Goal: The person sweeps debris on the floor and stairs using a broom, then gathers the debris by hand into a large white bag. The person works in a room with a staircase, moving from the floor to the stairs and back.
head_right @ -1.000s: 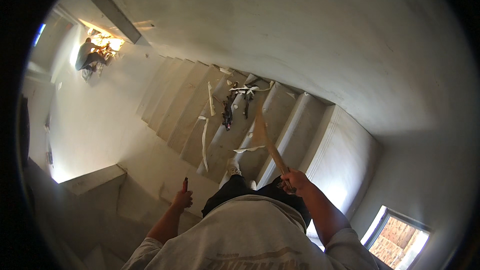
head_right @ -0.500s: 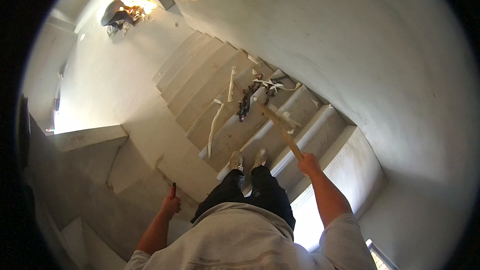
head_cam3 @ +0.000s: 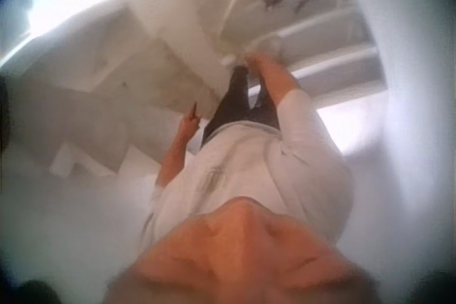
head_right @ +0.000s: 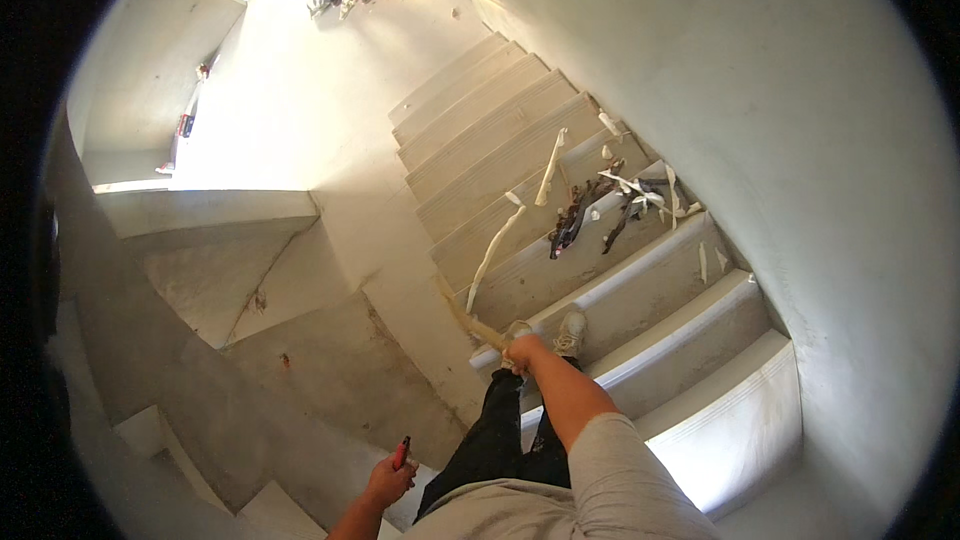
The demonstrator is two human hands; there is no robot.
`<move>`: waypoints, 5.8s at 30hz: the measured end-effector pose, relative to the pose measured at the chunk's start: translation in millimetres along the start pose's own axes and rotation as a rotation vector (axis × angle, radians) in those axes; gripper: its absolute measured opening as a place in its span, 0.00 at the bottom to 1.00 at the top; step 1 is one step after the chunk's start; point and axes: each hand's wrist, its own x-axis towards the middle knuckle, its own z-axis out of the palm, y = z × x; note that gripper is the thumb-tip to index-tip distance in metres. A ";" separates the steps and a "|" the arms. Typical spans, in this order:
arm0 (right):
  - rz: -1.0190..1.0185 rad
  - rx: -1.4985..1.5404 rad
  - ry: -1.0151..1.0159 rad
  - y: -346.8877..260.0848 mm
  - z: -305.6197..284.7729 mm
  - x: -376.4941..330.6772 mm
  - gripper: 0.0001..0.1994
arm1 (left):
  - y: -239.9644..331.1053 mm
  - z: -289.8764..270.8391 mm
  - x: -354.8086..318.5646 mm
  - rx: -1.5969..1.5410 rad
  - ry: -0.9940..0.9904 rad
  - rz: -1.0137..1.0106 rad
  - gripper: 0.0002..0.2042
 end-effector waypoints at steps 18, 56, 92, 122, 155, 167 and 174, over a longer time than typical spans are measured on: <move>-0.252 0.780 0.600 70.9 -173.8 -273.7 0.25 | 105.7 -45.1 46.8 -0.021 0.087 0.166 0.07; -0.185 1.179 0.915 -22.6 -161.6 -138.9 0.29 | 576.0 -220.4 341.1 0.344 0.190 0.397 0.11; -0.052 1.196 1.031 -207.1 -76.9 36.1 0.31 | 685.2 -392.7 506.9 1.625 0.098 0.847 0.07; 0.334 2.262 1.052 -103.4 273.8 8.6 0.18 | 733.8 -240.9 436.0 1.025 -0.092 0.667 0.11; -0.045 2.290 1.007 -48.4 -236.7 -29.3 0.09 | 640.9 -329.5 448.5 0.911 0.032 0.466 0.13; -0.030 1.367 1.190 -137.7 -217.3 -68.8 0.21 | 713.8 -230.8 385.8 0.725 -0.046 0.644 0.11; -0.128 1.996 1.191 -184.4 -98.3 -101.4 0.25 | 729.7 -184.9 369.7 0.873 -0.101 0.653 0.11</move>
